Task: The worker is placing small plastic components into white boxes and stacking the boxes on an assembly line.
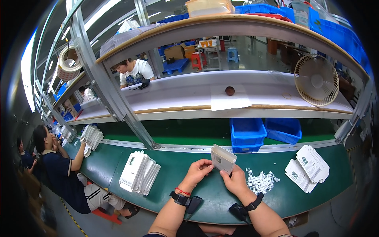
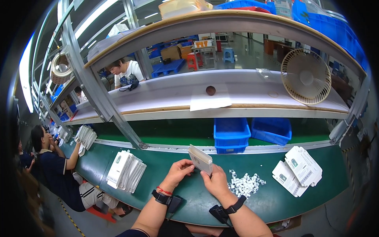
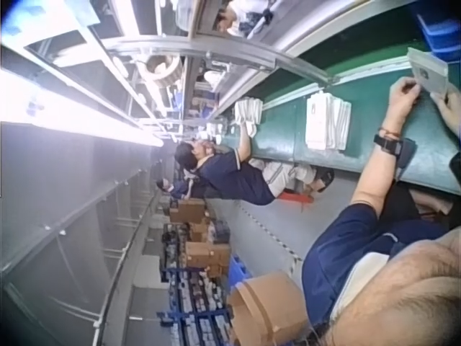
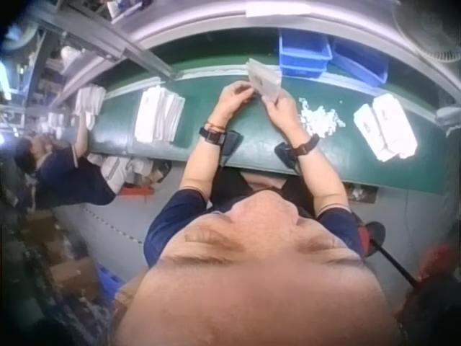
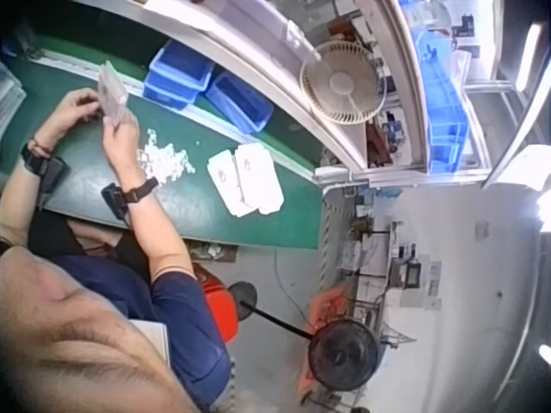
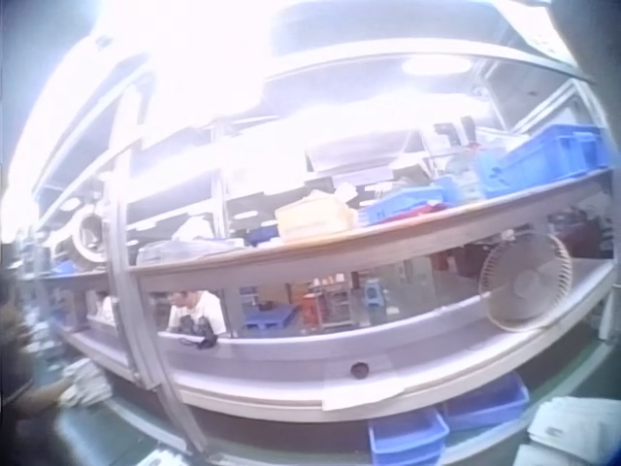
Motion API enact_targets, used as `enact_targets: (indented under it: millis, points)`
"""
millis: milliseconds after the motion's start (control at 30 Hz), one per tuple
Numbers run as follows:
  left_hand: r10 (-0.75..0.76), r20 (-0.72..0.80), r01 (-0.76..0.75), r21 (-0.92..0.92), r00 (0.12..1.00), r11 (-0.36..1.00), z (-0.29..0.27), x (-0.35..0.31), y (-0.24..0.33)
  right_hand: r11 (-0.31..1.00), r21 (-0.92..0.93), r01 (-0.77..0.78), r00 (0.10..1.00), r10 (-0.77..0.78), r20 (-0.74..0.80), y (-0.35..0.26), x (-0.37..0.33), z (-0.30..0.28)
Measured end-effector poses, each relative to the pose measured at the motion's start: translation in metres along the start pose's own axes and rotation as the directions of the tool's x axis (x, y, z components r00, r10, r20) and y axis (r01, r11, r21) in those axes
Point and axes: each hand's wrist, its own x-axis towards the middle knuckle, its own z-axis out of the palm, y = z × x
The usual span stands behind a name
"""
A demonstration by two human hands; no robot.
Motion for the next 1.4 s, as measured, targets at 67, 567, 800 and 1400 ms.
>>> enact_targets:
  millis: [67, 567, 800, 1400]
  points:
    - [-0.001, 0.02, 0.001, 0.003, 1.0, 1.0, 0.003, 0.002, 0.0, 1.0, -0.025, 0.012, 1.0, -0.012, -0.023, 0.0, -0.001, -0.004]
    - [-0.048, 0.193, 0.092, -0.225, 0.98, 0.97, -0.011, -0.007, 0.001, 1.0, 0.007, -0.025, 0.97, 0.023, 0.242, -0.026, -0.009, -0.009]
    - [-0.156, 0.31, 0.245, -0.273, 0.938, 0.93, -0.021, -0.006, 0.001, 0.915, 0.176, -0.362, 0.884, 0.278, 0.376, -0.014, -0.005, -0.021]
    - [-0.117, 0.328, 0.209, -0.259, 0.937, 0.943, -0.006, -0.002, -0.002, 0.852, 0.201, -0.484, 0.856, 0.413, 0.311, -0.009, 0.004, -0.015]
